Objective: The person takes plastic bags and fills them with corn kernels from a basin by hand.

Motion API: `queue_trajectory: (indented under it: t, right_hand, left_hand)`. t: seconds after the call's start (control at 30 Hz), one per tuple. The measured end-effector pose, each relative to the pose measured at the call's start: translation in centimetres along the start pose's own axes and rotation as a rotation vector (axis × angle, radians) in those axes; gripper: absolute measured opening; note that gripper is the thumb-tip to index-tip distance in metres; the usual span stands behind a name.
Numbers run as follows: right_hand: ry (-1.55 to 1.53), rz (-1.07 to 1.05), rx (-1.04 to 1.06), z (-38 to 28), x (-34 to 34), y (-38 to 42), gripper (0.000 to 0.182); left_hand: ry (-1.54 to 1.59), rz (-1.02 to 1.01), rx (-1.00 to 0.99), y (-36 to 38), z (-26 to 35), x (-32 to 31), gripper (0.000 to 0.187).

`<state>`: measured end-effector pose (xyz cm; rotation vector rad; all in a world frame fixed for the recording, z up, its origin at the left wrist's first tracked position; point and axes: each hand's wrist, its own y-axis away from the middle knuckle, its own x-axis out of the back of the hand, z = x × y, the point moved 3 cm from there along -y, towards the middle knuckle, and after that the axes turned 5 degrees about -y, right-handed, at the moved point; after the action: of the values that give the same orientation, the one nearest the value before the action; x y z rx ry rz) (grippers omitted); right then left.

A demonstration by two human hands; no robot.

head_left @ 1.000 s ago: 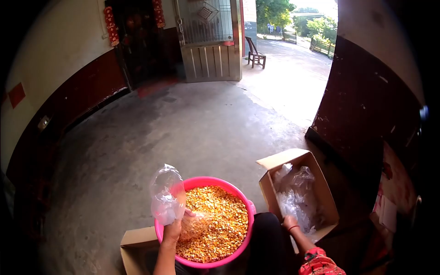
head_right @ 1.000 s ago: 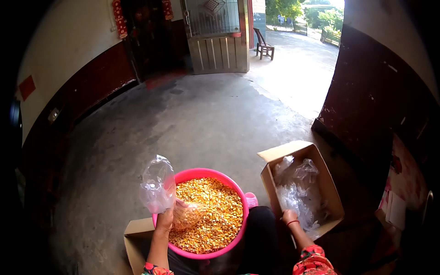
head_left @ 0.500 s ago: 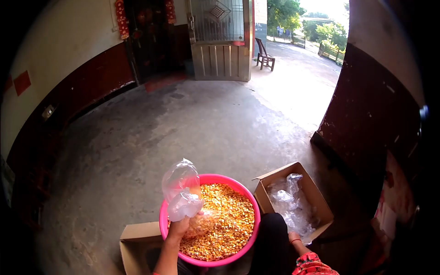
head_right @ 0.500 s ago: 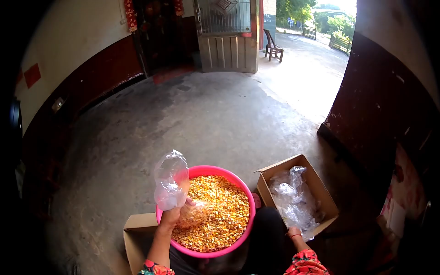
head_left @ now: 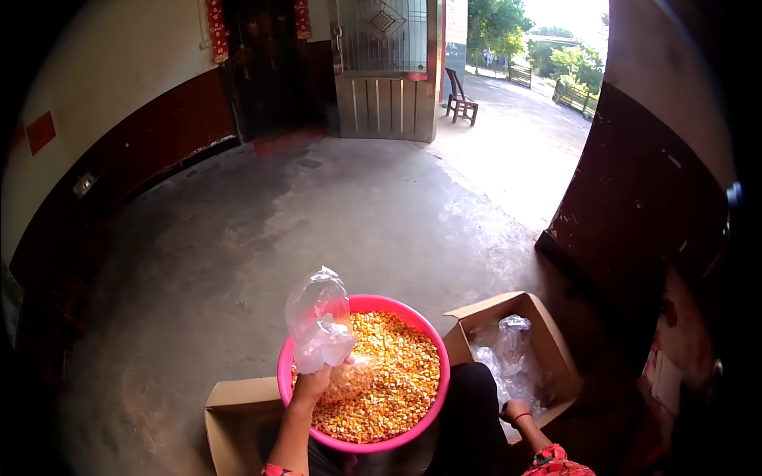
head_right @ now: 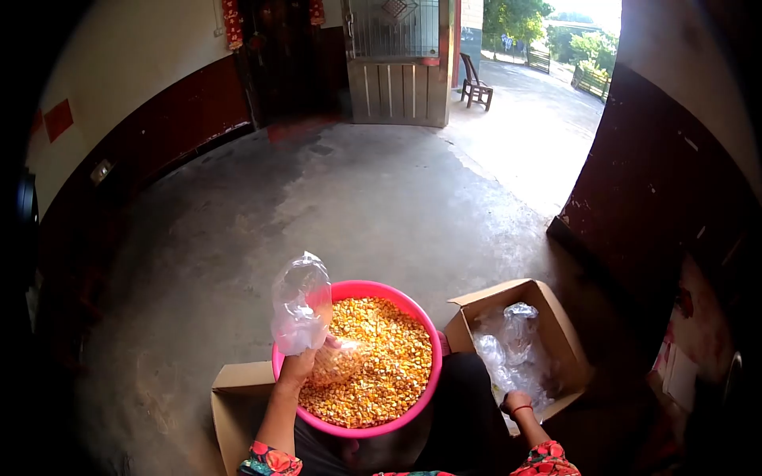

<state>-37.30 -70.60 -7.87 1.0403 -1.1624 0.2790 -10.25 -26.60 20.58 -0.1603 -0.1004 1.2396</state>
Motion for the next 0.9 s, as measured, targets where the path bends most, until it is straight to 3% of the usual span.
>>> queue_trajectory:
  t: [0.2, 0.27, 0.4, 0.53, 0.63, 0.67, 0.73, 0.8, 0.83, 0.9]
  right_hand:
    - [-0.302, 0.388, 0.207, -6.6, 14.0, 1.8, 0.016]
    - [-0.445, 0.582, 0.380, -9.5, 18.0, 1.8, 0.011]
    - [-0.824, 0.710, 0.600, -17.7, 26.4, 5.2, 0.009]
    - [-0.979, 0.548, 0.979, -26.6, 31.3, 9.7, 0.009]
    - [-0.778, 0.312, 1.301, -33.0, 30.8, 11.3, 0.017]
    - [-0.661, 0.169, 1.400, -34.8, 30.4, 12.0, 0.022]
    - [-0.495, 0.149, 1.536, -37.8, 28.2, 12.1, 0.051]
    - [-0.656, -0.019, 1.562, -39.5, 26.5, 12.4, 0.076]
    - [-0.661, -0.001, 1.589, -40.2, 25.7, 11.8, 0.090]
    - [-0.716, 0.005, 1.557, -40.7, 24.2, 11.1, 0.088]
  left_hand:
    - [-0.021, -0.019, -0.082, 0.1, -0.7, 0.6, 0.019]
    - [-0.023, -0.025, -0.064, 0.1, -0.5, 0.7, 0.019]
    - [-0.017, -0.004, -0.043, 0.0, -0.1, 0.5, 0.018]
    - [-0.055, -0.025, 0.017, -0.2, 0.3, 0.4, 0.017]
    - [-0.011, -0.079, 0.026, -0.3, 0.0, 0.3, 0.018]
    - [-0.185, -0.015, -0.037, -0.2, 0.2, 0.3, 0.017]
    - [-0.366, 0.054, -0.102, -0.1, -0.2, 0.7, 0.018]
    - [-0.424, 0.091, -0.242, 0.5, -1.0, 1.3, 0.017]
    - [-0.474, 0.198, -0.298, 0.9, -1.0, 1.4, 0.016]
    - [-0.538, 0.137, -0.292, 1.0, -1.0, 1.4, 0.017]
